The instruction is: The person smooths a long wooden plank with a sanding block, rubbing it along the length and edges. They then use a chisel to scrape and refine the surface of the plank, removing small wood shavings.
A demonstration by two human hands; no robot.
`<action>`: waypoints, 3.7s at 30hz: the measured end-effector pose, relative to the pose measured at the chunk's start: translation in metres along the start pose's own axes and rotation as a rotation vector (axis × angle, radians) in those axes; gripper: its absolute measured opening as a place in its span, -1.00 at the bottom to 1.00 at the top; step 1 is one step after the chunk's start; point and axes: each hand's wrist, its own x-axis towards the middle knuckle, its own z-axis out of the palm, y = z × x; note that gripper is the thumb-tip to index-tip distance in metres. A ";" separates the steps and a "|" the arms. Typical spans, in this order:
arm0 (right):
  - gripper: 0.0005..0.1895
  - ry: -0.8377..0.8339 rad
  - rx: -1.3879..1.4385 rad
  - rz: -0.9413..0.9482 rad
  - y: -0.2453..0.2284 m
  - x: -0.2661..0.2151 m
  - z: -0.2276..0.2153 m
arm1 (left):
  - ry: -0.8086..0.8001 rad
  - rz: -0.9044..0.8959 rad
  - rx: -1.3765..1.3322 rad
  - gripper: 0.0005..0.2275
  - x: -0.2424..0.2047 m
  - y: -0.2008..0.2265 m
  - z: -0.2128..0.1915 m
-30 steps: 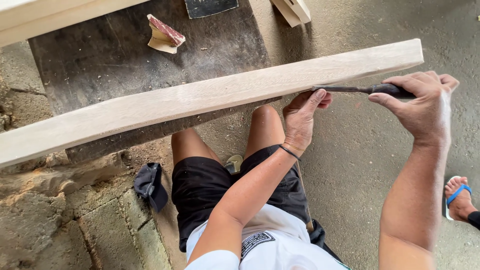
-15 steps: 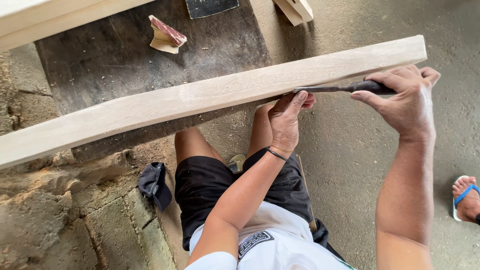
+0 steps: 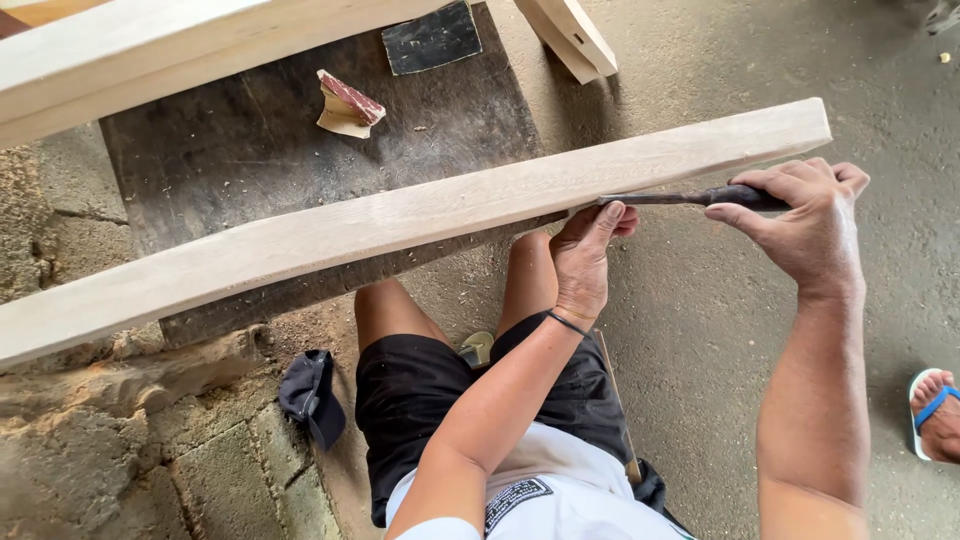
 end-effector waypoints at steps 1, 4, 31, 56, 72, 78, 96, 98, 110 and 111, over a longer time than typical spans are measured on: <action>-0.70 -0.001 0.006 -0.011 -0.002 0.001 0.002 | 0.008 0.036 0.004 -0.92 0.000 0.001 -0.003; -0.70 0.000 0.012 -0.044 -0.014 0.006 0.003 | 0.024 0.079 -0.008 -0.92 0.000 0.006 -0.012; -0.79 -0.030 0.024 0.179 0.052 -0.049 -0.026 | -0.438 -0.130 -0.008 -0.86 -0.008 -0.032 0.047; -0.74 0.107 -0.028 0.170 0.092 -0.031 -0.008 | -0.307 -0.115 -0.138 -0.91 0.014 -0.076 0.071; -0.72 0.115 -0.007 0.133 0.052 -0.023 -0.003 | -0.296 -0.071 -0.095 -0.90 0.010 -0.048 0.044; -0.70 0.136 -0.008 0.093 0.037 -0.019 0.001 | -0.269 -0.068 -0.098 -0.89 0.010 -0.041 0.031; -0.67 0.194 -0.028 0.086 0.004 -0.020 0.019 | -0.246 -0.046 -0.114 -0.89 0.009 -0.020 0.006; -0.69 0.193 -0.015 0.086 0.007 -0.020 0.021 | -0.251 -0.044 -0.118 -0.89 0.009 -0.020 0.007; -0.65 0.219 -0.003 0.116 0.011 -0.018 0.028 | -0.230 -0.039 -0.067 -0.90 0.010 -0.016 0.009; -0.65 0.219 -0.010 0.109 0.009 -0.017 0.029 | -0.217 -0.041 -0.077 -0.90 0.010 -0.017 0.006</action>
